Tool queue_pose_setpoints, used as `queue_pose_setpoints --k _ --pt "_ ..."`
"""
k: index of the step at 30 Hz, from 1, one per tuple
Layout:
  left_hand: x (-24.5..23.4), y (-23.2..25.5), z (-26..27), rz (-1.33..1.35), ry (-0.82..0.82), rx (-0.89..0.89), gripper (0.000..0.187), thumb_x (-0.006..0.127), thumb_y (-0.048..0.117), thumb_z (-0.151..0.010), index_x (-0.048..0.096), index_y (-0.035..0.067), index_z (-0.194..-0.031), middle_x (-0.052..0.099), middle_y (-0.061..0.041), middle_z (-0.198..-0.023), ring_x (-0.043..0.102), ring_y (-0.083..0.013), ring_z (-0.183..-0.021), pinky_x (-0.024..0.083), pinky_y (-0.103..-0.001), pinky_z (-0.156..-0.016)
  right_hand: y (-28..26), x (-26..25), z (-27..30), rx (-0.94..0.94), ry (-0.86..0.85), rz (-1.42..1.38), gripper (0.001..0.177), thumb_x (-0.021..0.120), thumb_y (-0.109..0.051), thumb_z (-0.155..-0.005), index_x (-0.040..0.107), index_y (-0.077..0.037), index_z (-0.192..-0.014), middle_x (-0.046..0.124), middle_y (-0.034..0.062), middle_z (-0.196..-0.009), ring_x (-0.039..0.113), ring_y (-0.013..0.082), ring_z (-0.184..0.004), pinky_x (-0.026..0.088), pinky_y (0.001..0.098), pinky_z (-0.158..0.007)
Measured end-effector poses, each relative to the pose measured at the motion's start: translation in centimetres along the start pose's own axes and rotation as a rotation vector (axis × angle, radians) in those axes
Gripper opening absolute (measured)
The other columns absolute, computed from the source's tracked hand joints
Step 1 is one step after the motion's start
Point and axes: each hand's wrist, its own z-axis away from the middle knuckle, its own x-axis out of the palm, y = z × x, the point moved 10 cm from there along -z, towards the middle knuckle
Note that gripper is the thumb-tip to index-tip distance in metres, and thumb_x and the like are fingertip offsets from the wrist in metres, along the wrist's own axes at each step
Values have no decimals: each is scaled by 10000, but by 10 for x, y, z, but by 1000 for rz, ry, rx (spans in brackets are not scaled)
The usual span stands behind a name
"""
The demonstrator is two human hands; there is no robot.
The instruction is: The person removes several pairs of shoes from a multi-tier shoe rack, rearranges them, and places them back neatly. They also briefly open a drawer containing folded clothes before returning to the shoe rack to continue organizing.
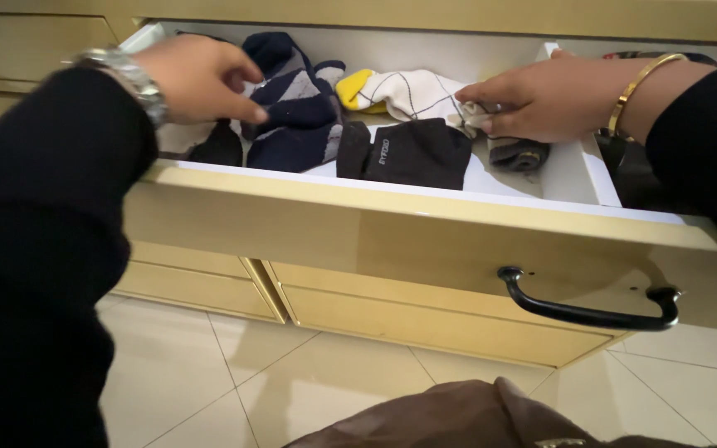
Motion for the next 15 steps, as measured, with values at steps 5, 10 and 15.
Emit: queue_pose_setpoints --k 5,10,15 --pt "15 37 -20 -195 90 192 530 785 357 -825 696 120 -1291 696 -213 -1135 654 -412 -1049 508 -494 -898 3 3 -1 17 -8 -1 586 550 -465 -971 419 -476 -1542 697 44 -1332 591 338 -1268 406 472 -1167" --pt "-32 42 1 -156 411 198 339 613 157 -940 749 108 -1247 741 -219 -1055 696 -402 -989 543 -506 -891 4 1 2 42 3 -33 578 545 -457 -966 425 -475 -1531 686 38 -1334 583 333 -1274 430 489 -1128" --pt "-3 77 12 -48 18 159 469 753 393 -828 705 116 -1202 679 -205 -1125 666 -373 -1046 531 -445 -923 0 1 1 7 -12 3 587 538 -482 -967 425 -470 -1543 715 38 -1313 618 333 -1249 430 463 -1153"
